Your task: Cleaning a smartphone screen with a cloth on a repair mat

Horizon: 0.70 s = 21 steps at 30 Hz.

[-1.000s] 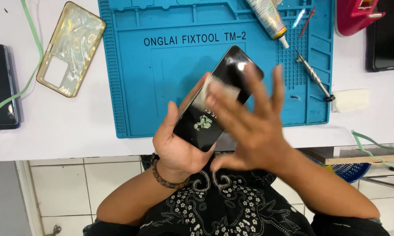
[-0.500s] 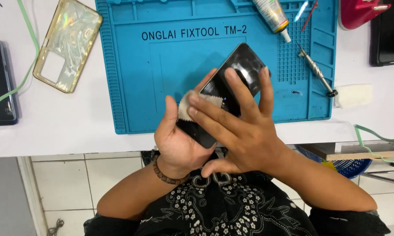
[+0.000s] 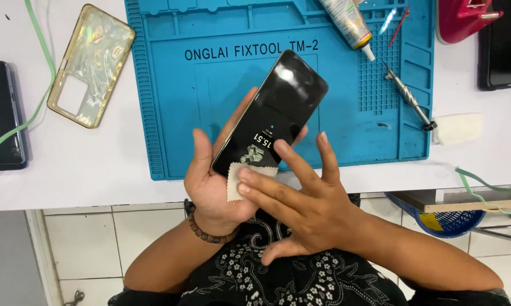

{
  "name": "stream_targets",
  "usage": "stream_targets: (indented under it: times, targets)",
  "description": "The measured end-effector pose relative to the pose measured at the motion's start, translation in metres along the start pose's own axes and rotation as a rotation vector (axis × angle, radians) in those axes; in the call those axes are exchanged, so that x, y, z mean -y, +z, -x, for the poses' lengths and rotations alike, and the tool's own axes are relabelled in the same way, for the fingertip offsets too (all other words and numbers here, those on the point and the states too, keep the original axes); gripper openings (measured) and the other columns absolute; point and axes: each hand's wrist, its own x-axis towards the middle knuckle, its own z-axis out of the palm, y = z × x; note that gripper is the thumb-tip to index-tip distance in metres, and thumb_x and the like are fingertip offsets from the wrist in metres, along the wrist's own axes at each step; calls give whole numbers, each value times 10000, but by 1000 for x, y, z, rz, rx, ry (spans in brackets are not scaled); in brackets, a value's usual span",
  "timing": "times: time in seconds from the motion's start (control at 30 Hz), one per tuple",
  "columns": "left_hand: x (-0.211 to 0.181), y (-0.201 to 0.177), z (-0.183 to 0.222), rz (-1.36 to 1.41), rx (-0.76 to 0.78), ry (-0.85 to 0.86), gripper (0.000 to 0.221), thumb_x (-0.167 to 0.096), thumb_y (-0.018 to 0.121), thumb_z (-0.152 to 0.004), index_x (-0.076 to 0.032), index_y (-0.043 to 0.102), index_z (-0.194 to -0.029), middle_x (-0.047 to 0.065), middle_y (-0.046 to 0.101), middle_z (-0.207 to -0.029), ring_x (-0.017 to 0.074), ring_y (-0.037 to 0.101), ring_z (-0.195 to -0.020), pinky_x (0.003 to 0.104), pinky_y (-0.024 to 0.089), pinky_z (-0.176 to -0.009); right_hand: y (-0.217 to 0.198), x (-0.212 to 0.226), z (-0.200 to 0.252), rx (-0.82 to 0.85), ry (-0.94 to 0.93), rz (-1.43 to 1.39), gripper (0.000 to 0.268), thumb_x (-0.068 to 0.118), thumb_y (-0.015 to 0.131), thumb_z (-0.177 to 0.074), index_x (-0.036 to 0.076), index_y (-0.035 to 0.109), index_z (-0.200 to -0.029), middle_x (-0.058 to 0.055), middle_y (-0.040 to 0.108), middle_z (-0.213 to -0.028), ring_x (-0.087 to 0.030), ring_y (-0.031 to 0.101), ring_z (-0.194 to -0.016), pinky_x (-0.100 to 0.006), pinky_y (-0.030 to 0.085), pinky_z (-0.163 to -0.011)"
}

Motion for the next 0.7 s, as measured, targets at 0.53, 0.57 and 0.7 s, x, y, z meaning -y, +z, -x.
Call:
stream_targets:
  times: [0.53, 0.57, 0.7]
  targets:
    - [13, 1, 3, -90, -95, -17, 884, -511, 375, -914, -5, 216, -1621, 285, 279, -1628, 393, 271, -1525, 500, 210, -1274, -3, -12, -5, -42, 54, 93, 941, 811, 177, -951, 122, 605, -1426, -40, 616, -1472, -474, 306, -1439, -789, 138, -1141]
    - [6, -3, 4, -156, -13, 26, 861, -509, 361, -946, 2, 202, -1621, 290, 262, -1645, 412, 286, -1517, 533, 246, -1259, -2, -13, 1, -19, 49, 93, 931, 824, 193, -952, 139, 576, -1452, -19, 625, -1476, -481, 327, -1446, -769, 113, -1155]
    - [19, 1, 2, -65, -83, 42, 847, -452, 316, -932, 53, 201, -1603, 347, 277, -1593, 485, 303, -1452, 678, 200, -1271, -7, -23, -1, -28, 91, 127, 957, 829, 199, -947, 114, 613, -1429, -66, 650, -1461, -517, 308, -1436, -769, 78, -1146]
